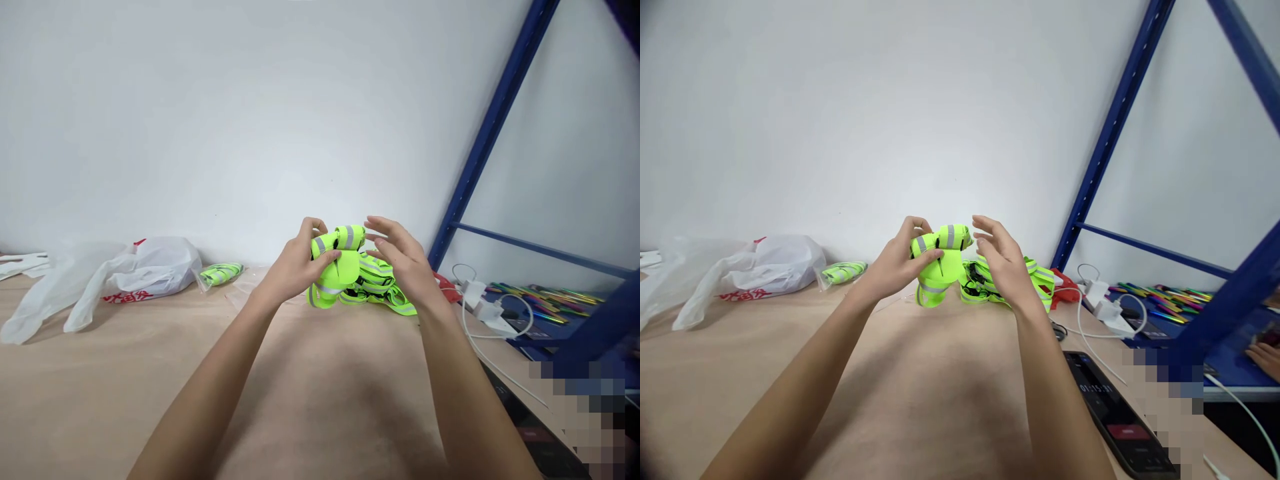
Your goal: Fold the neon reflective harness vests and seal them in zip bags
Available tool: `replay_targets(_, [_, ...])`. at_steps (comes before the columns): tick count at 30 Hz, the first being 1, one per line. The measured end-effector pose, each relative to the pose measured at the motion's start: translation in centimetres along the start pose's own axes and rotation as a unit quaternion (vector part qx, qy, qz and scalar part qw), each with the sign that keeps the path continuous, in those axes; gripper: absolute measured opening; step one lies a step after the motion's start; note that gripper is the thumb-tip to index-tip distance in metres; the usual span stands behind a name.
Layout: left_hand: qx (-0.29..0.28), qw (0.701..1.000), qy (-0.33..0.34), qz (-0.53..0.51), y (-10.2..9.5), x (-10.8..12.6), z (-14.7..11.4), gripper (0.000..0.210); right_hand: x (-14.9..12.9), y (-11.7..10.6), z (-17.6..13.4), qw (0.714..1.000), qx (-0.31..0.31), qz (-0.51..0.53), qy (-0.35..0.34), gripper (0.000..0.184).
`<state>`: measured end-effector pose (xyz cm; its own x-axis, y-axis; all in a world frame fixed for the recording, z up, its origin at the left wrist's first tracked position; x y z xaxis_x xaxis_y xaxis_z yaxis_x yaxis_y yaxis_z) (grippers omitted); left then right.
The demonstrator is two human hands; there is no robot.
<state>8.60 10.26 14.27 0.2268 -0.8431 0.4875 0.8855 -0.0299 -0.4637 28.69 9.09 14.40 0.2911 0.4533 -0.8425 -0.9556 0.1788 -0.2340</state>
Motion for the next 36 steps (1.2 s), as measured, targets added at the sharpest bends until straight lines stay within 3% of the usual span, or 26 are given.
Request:
replay_targets(6, [-0.01, 1.0, -0.012, 0.018, 0.9, 0.7, -0.1, 0.024, -0.6, 1.5, -0.8, 0.992, -0.01, -0.121, 0.023, 0.068])
replay_targets(12, [0.044, 0.994, -0.038, -0.096, 0.6, 0.0, 0.0, 0.032, -1.1, 1.6, -0.9, 0.994, 0.01, -0.093, -0.051, 0.046])
replay_targets(15, [0.044, 0.986, -0.056, -0.148, 0.2, -0.6, 0.1, 0.037, -1.2, 1.5, -0.8, 0.995, 0.038, -0.066, -0.062, 0.039])
replay_targets(18, [0.01, 0.986, -0.049, -0.157, -0.4, -1.0, 0.1, 0.042, -1.1, 1.1, -0.6, 0.997, 0.062, -0.018, -0.031, 0.033])
replay_targets(21, [-0.037, 0.977, -0.022, -0.209, -1.1, -1.3, -0.1, 0.054, -0.8, 0.6, -0.6, 0.996, 0.082, 0.017, 0.034, 0.038])
replay_targets(24, [-0.096, 0.961, -0.002, -0.26, -1.3, -0.9, -0.4, 0.073, -0.4, 0.1, -0.5, 0.992, 0.105, 0.005, 0.066, 0.039])
replay_targets(27, [-0.143, 0.968, -0.006, -0.208, -1.1, -0.4, -0.7, 0.088, 0.2, 0.0, -0.3, 0.989, 0.128, -0.041, 0.06, 0.042])
replay_targets(31, [-0.166, 0.976, 0.001, -0.142, -0.5, 0.2, -0.7, 0.067, 1.0, 0.1, 0.1, 0.986, 0.133, -0.082, 0.056, 0.051])
replay_targets(36, [-0.08, 0.984, 0.0, -0.161, 0.0, -0.4, -0.3, 0.041, 0.5, 0.6, 0.1, 0.997, 0.065, 0.003, 0.034, 0.059])
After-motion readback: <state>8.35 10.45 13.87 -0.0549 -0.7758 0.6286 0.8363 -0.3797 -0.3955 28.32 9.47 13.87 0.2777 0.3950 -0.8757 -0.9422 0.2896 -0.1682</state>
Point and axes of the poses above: each hand's wrist, its own z-axis towards the middle knuckle, its own y-axis out of the palm, x = y × z, the point moved 3 cm from there along z, towards the middle knuckle, and after that the axes turned 13 degrees about y, right-handed, at the moved point
